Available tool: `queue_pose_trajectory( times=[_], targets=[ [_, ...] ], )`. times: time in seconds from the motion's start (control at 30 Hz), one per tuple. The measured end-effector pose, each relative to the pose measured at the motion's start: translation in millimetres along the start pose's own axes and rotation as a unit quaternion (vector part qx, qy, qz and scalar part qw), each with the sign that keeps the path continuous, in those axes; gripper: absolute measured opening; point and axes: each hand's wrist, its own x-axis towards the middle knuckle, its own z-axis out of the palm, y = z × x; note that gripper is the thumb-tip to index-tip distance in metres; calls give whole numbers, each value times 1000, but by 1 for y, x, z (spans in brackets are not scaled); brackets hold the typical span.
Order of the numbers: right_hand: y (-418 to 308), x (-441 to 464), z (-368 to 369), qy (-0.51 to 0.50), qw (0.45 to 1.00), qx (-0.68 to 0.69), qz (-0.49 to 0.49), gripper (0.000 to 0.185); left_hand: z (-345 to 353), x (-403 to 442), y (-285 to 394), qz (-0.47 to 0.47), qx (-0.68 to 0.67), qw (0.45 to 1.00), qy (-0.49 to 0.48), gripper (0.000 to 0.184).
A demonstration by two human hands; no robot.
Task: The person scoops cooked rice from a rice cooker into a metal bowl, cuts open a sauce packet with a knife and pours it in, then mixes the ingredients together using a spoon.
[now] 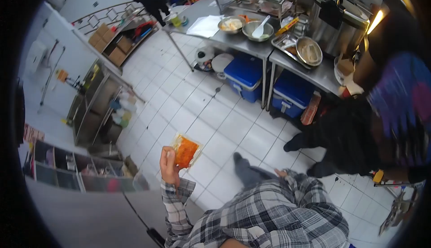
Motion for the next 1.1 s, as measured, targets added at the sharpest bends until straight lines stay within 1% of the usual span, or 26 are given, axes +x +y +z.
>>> queue_pose_trajectory(
  times=[0.07, 0.1, 0.13, 0.17, 0.2, 0.23, 0.27, 0.3, 0.33, 0.37, 0.4, 0.43, 0.47, 0.5, 0.53, 0.6, 0.67, 0.7, 0.73, 0.8, 0.83, 0.87, 0.93, 1.0, 1.03, 1.1],
  targets=[
    [16, 37, 11, 2, 999, 12, 41, 31, 6, 85, 0, 20, 0, 999, -34, 18],
    [18, 60, 18, 8, 999, 10, 47, 30, 16, 115, 3, 10, -19, 999, -33, 18],
    [15, 80, 29, 24, 999, -32, -2, 30, 20, 142, 3, 20, -22, 999, -43, 18],
    [11, 106, 41, 75, 974, -160, -138, 30, 23, 168, 5, 27, -21, 998, -49, 18],
    [4, 142, 51, 198, 884, -317, -280, 29, 21, 196, 5, 30, -20, 998, -56, 18],
    [-14, 178, 49, 324, 808, -361, -334, 29, 23, 225, 3, 25, 1, 998, -58, 21],
    [-45, 210, 36, 409, 794, -308, -329, 29, 24, 254, 5, -4, -1, 999, -43, 21],
    [-116, 219, -11, 358, 893, -4, -272, 26, 26, 282, 7, -30, -4, 999, -29, 22],
    [-210, 214, -73, 351, 848, 333, -217, 23, 27, 310, 8, -55, -7, 998, -14, 22],
    [-276, 220, -145, 335, 856, 321, -227, 18, 28, 342, 5, -62, -5, 998, -21, 24],
    [-293, 271, -185, 360, 855, 262, -267, 26, 28, 367, 4, -73, -24, 997, -15, 25],
    [-380, 247, -257, 338, 826, 330, -307, 24, 23, 396, 4, -85, -35, 996, -13, 26],
    [-446, 238, -312, 333, 812, 365, -309, 24, 20, 424, 6, -97, -46, 994, -9, 27],
    [-492, 250, -358, 347, 793, 344, -365, 26, 20, 455, 7, -93, -52, 994, -18, 27],
    [-532, 275, -391, 368, 761, 362, -393, 34, 21, 487, 8, -90, -59, 994, -25, 29],
    [-604, 302, -455, 408, 794, 279, -354, 44, 23, 550, 8, -86, -55, 993, -56, 31],
    [-651, 338, -500, 442, 803, 192, -351, 54, 42, 621, 13, -76, -28, 991, -111, 32],
    [-662, 363, -507, 497, 789, 125, -341, 49, 51, 658, 14, -103, -47, 986, -125, 39],
    [-664, 382, -520, 492, 816, 89, -290, 37, 71, 697, 8, -89, -24, 981, -169, 41],
    [-672, 405, -528, 499, 831, 4, -245, 21, 92, 761, -1, -60, 6, 967, -248, 47],
    [-681, 407, -533, 526, 804, 70, -268, 15, 103, 790, -4, -46, 15, 958, -282, 49],
    [-677, 397, -541, 514, 818, 82, -243, 15, 122, 807, -11, -26, 4, 954, -300, 52],
    [-678, 390, -554, 510, 808, 175, -235, 14, 148, 853, -29, -36, 10, 940, -338, 55],
    [-686, 379, -568, 538, 778, 231, -228, 13, 175, 893, -47, -69, 46, 924, -372, 55],
    [-692, 369, -572, 549, 762, 259, -223, 13, 187, 905, -54, -74, 71, 923, -371, 55],
    [-709, 337, -578, 535, 781, 265, -181, 12, 200, 909, -67, -81, 71, 926, -363, 55]
  ],
)
